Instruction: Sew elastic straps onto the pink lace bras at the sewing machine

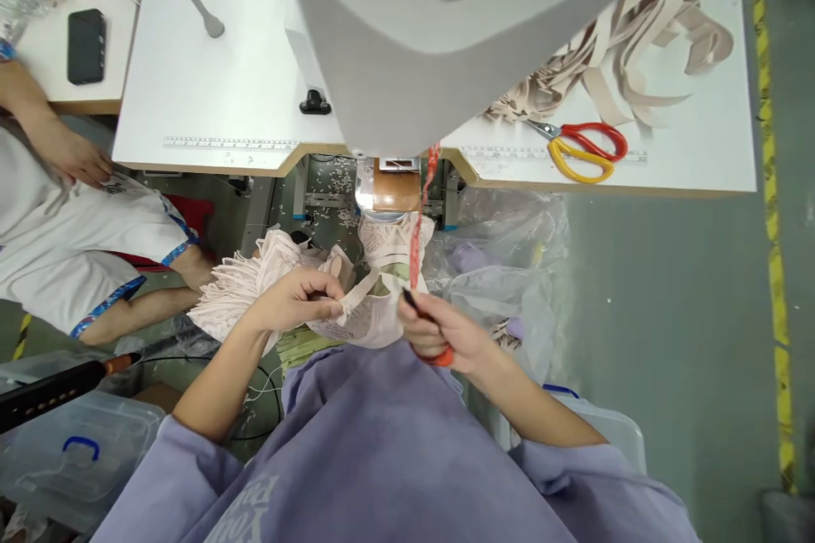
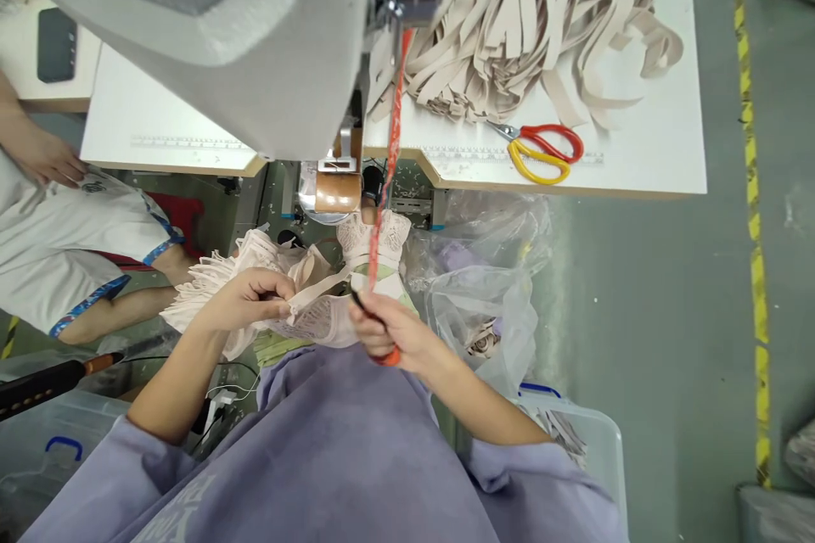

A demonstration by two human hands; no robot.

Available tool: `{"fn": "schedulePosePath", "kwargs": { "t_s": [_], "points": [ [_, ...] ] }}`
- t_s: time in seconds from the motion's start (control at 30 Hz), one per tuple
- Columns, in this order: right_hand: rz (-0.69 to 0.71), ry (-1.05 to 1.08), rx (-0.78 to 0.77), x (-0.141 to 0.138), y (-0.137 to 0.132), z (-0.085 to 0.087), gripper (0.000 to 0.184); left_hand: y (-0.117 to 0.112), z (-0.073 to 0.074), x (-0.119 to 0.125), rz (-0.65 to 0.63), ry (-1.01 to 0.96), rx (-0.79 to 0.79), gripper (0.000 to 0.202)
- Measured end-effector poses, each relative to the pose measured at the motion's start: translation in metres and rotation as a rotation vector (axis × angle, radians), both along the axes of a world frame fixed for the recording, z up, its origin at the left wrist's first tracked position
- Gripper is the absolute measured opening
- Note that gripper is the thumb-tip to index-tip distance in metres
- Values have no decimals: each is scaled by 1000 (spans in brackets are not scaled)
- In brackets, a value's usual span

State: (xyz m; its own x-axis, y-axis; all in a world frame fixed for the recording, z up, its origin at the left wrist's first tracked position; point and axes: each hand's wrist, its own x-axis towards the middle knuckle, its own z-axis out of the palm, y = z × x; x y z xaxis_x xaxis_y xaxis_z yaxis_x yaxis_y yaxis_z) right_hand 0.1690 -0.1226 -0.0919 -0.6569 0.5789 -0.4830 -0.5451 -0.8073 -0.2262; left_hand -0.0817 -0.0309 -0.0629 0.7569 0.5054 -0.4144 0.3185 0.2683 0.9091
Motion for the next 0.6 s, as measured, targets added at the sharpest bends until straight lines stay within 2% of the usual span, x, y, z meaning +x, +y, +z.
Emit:
{"fn": "schedulePosePath", "kwargs": {
  "t_s": [0.1, 0.2, 0.27, 0.33, 0.4, 0.43, 0.6],
  "points": [
    [-97, -318, 135, 22, 0, -6, 46, -2, -1, -1, 108, 19, -56, 26],
    [-166, -877, 398, 41, 1, -15, 42, -8, -1, 7, 221, 36, -45, 24],
    [-97, -1242, 569, 49, 4, -21, 39, -12, 0, 14, 287, 41, -15, 26],
    [76, -1432, 683, 50, 7, -24, 34, -15, 0, 20, 325, 47, 26, 27],
    [179, -1446, 733, 42, 7, -23, 31, -18, 2, 26, 348, 58, 65, 28],
    [162, -1410, 736, 35, 6, -20, 30, -19, 2, 28, 358, 65, 82, 28],
    [-95, -1074, 728, -2, 5, -1, 36, -26, 6, 44, 406, 94, 160, 23]
  ]
}}
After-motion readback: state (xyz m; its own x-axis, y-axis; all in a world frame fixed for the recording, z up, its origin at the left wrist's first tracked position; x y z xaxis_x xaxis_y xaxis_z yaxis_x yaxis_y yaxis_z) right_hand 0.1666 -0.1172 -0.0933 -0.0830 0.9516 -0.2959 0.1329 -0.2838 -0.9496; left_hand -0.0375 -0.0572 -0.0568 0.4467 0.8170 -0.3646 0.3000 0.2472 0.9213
